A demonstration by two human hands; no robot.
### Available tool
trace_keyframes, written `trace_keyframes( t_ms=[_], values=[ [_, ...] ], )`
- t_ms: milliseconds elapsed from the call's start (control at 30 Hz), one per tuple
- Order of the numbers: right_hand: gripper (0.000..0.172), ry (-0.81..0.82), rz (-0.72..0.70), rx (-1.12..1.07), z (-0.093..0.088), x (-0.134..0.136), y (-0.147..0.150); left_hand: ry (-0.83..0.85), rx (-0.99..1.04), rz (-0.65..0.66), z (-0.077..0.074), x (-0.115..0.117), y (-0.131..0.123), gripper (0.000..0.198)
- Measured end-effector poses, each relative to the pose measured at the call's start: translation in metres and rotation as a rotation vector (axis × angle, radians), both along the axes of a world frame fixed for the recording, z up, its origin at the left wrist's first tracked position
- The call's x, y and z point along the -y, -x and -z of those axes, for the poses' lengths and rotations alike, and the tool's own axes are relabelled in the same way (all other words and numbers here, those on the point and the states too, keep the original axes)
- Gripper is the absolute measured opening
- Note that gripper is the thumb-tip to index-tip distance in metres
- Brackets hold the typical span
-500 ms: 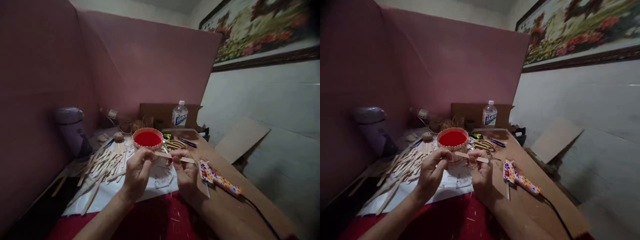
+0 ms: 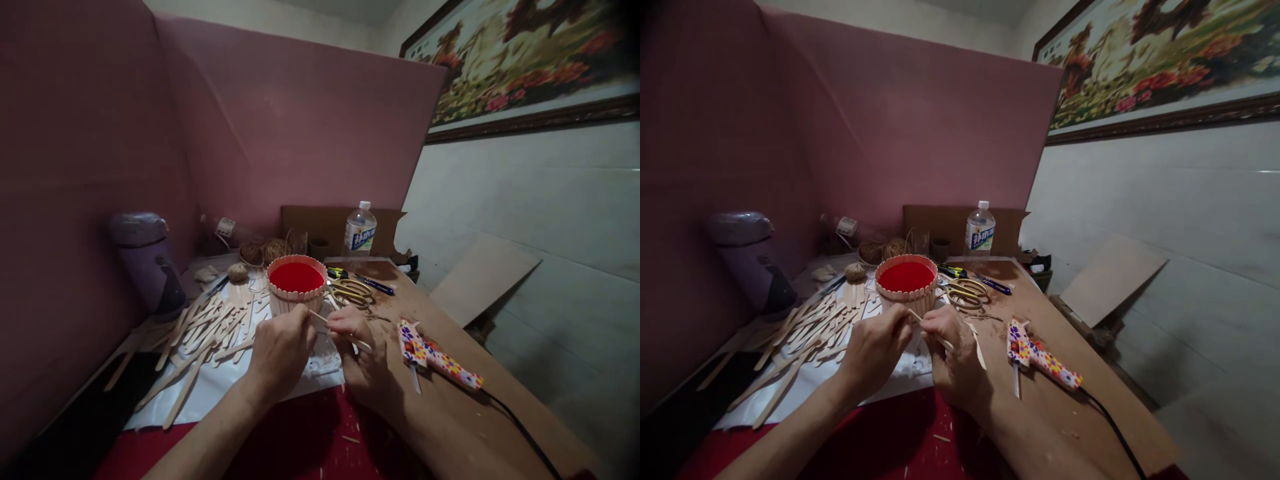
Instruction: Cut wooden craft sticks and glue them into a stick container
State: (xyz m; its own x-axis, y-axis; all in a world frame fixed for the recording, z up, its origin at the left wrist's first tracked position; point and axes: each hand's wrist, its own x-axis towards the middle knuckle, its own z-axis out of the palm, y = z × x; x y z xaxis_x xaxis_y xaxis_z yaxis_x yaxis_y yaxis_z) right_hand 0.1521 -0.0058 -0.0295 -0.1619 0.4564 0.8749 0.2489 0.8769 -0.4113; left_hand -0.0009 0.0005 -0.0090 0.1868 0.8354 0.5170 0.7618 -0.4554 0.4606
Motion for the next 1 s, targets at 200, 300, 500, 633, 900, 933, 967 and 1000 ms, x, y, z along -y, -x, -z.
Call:
trace_keyframes(
  t_ms=[200, 300, 500, 633, 900, 933, 967, 1000],
  values=[
    [0.008, 0.349, -0.117, -0.418, 0.001, -0.002, 0.005, 0.180, 0.766, 0.300, -0.003, -0.011, 0.003, 0.020],
    [0.011, 0.429, -0.141, -0.584, 0.000, -0.007, 0.002, 0.186, 1.088, 0.291, -0.009, -0.017, 0.012, 0.020],
    [0.011, 0.450, -0.204, -0.619, 0.000, -0.011, 0.000, 0.360, 0.770, 0.330, -0.009, -0.005, 0.008, 0.046],
    [0.009, 0.396, -0.223, -0.569, 0.000, -0.006, 0.003, 0.598, 0.710, 0.462, -0.007, 0.001, -0.004, 0.033],
    [0.007, 0.402, -0.223, -0.498, -0.003, -0.003, 0.003, 0.659, 0.857, 0.616, -0.007, -0.006, 0.003, 0.032],
    [0.009, 0.429, -0.217, -0.509, -0.003, -0.003, 0.003, 0.668, 0.826, 0.611, -0.006, -0.006, 0.004, 0.034],
    [0.011, 0.453, -0.211, -0.523, -0.004, -0.004, 0.003, 0.656, 0.791, 0.596, -0.005, -0.005, 0.004, 0.035],
    [0.014, 0.477, -0.204, -0.535, -0.004, -0.005, 0.003, 0.619, 0.747, 0.573, -0.004, -0.005, 0.003, 0.035]
  ],
)
